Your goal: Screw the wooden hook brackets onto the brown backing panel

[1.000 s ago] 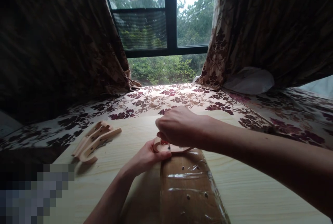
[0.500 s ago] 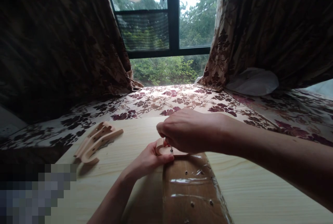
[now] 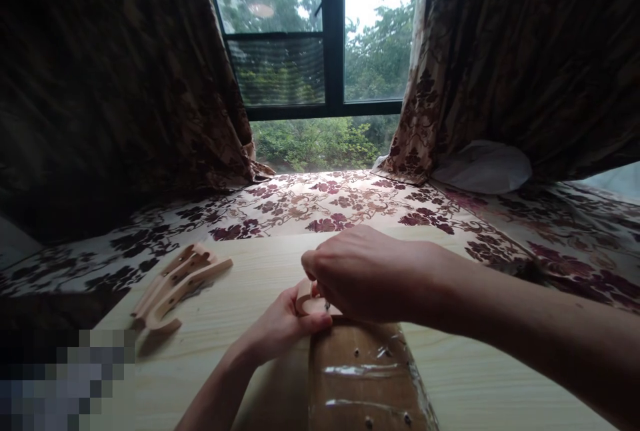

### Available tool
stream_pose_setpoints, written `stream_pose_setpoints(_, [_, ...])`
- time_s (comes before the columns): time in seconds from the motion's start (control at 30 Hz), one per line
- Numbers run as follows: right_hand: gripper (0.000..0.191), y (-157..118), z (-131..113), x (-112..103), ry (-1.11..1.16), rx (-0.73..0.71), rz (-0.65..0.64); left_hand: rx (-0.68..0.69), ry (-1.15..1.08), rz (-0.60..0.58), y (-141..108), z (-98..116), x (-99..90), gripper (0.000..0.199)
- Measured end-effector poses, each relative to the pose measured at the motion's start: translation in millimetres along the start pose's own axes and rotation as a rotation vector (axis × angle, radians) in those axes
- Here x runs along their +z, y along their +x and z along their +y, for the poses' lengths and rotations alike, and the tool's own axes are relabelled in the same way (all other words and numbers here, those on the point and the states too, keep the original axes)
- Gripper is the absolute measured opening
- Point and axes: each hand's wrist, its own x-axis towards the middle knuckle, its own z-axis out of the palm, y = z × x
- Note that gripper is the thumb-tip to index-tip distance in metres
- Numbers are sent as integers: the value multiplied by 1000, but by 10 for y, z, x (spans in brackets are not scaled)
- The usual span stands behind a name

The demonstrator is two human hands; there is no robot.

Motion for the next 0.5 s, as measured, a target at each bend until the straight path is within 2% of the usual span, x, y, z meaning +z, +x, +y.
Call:
stream_pose_setpoints(0.2, [16,58,26,42,-30,-63,24,-2,-8,-5,6,-15,-4,40])
stream_pose_setpoints(0.37, [26,181,12,95,-95,-14,97,-11,13,14,17,-19,-11,36])
stream_pose_setpoints(0.5, [14,174,16,38,-154,-53,91,-9,30,7,9,1,-9,40])
